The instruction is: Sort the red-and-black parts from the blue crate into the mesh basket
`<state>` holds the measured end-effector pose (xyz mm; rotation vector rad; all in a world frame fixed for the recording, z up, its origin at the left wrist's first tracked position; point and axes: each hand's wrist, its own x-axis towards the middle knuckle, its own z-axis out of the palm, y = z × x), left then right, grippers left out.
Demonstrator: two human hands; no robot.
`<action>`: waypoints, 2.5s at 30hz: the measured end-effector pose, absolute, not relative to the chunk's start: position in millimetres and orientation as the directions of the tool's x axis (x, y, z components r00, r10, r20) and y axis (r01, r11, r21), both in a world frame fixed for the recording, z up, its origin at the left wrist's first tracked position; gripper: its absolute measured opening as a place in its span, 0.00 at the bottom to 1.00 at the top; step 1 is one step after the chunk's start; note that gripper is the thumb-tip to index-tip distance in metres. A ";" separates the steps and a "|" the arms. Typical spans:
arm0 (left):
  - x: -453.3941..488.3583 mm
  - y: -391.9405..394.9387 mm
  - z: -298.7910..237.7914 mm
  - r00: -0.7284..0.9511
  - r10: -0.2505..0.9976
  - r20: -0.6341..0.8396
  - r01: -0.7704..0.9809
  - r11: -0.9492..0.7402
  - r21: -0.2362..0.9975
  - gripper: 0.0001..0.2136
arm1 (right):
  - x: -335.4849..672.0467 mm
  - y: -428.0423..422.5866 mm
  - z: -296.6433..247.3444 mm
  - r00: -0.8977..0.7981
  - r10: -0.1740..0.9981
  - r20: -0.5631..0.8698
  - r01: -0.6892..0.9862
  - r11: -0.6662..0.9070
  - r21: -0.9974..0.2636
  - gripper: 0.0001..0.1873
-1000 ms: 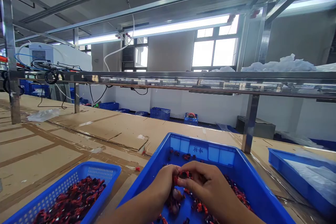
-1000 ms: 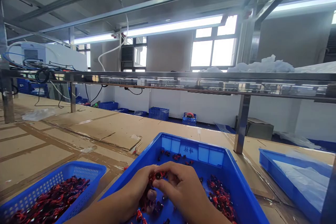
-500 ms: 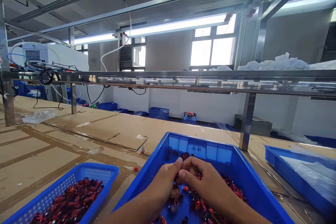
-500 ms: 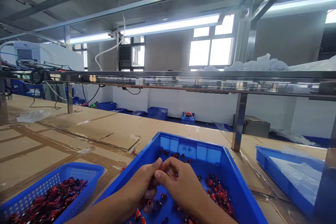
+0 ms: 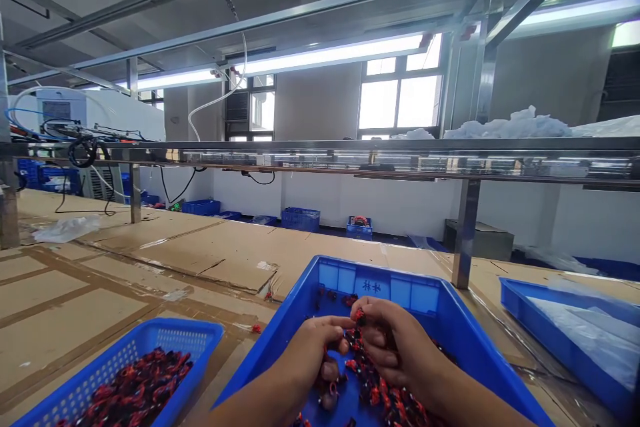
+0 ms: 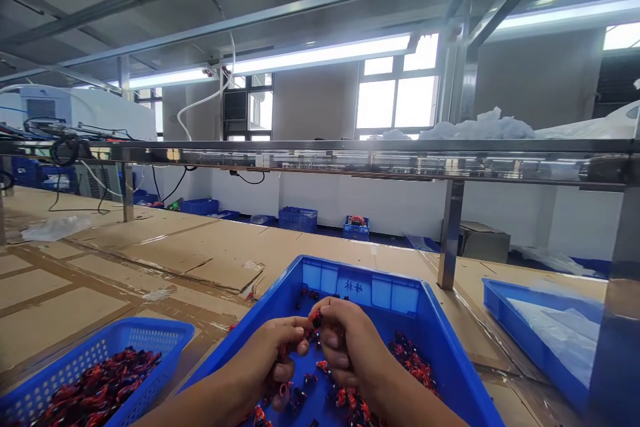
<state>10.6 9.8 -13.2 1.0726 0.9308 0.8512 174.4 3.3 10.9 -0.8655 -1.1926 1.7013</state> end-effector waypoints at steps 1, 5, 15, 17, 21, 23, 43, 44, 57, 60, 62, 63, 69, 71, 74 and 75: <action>11.1 9.6 -13.6 0.381 0.909 -0.167 -0.090 0.216 0.972 0.16 | 173.7 2.7 10.9 -0.387 0.919 -0.072 -0.286 -0.194 -0.939 0.09; 13.7 9.6 -15.3 0.421 0.905 -0.064 -0.008 0.074 0.997 0.23 | 170.3 2.0 9.7 -0.368 0.919 -0.143 -0.320 -0.269 -0.909 0.12; 15.3 19.4 -24.0 0.341 0.937 -0.072 -0.018 0.084 0.996 0.30 | 170.6 5.6 6.7 -0.384 0.898 -0.217 -0.173 -0.301 -0.938 0.29; 15.3 18.2 -21.4 0.343 0.934 -0.102 -0.026 0.117 0.993 0.28 | 169.3 5.5 5.8 -0.365 0.904 -0.224 -0.173 -0.302 -0.937 0.27; 13.3 11.0 -11.6 0.323 0.935 -0.147 -0.023 0.163 0.986 0.21 | 169.8 7.3 3.2 -0.327 0.931 -0.162 -0.340 -0.276 -0.899 0.17; 12.0 6.9 -6.9 0.328 0.932 -0.156 -0.038 0.179 0.983 0.17 | 172.6 8.9 3.1 -0.353 0.928 -0.122 -0.434 -0.277 -0.857 0.14; 11.0 4.5 -6.4 0.394 0.919 -0.014 -0.304 0.144 0.942 0.28 | 175.7 -0.5 12.0 -0.275 0.810 0.518 0.490 0.581 -0.649 0.11; 10.8 4.8 -6.3 0.375 0.926 -0.052 -0.296 0.173 0.939 0.30 | 175.1 -2.0 11.8 -0.295 0.780 0.551 0.528 0.614 -0.586 0.13; 17.5 4.7 -8.8 0.313 0.941 -0.131 -0.127 0.179 0.976 0.29 | 176.4 -8.8 4.4 -0.420 0.567 0.709 0.638 0.740 -0.214 0.15; 17.3 4.8 -8.7 0.315 0.943 -0.110 -0.105 0.150 0.983 0.29 | 174.8 -10.9 5.9 -0.415 0.579 0.702 0.630 0.739 -0.238 0.16; 17.0 5.6 -9.3 0.323 0.939 -0.116 -0.083 0.151 0.985 0.30 | 173.0 -12.5 7.5 -0.382 0.620 0.685 0.610 0.726 -0.317 0.15; 16.8 5.9 -9.6 0.325 0.938 -0.122 -0.075 0.154 0.985 0.30 | 172.6 -12.5 8.6 -0.346 0.654 0.673 0.585 0.711 -0.390 0.14; 13.8 4.1 -7.5 0.320 0.926 -0.201 -0.097 0.243 0.965 0.29 | 183.5 5.2 10.7 -0.407 0.904 0.131 -0.147 0.077 -0.986 0.07; 12.1 4.0 -6.2 0.312 0.917 -0.249 -0.138 0.303 0.943 0.26 | 185.1 11.3 7.6 -0.528 0.850 0.007 -0.241 -0.141 -0.960 0.10; 9.4 7.1 -5.9 0.289 0.909 -0.301 -0.254 0.376 0.891 0.22 | 178.3 9.8 2.5 -0.503 0.863 0.053 -0.088 0.009 -0.996 0.17; 8.7 8.8 -6.3 0.282 0.908 -0.309 -0.302 0.389 0.870 0.21 | 174.6 6.3 1.5 -0.477 0.871 0.117 0.024 0.146 -0.989 0.19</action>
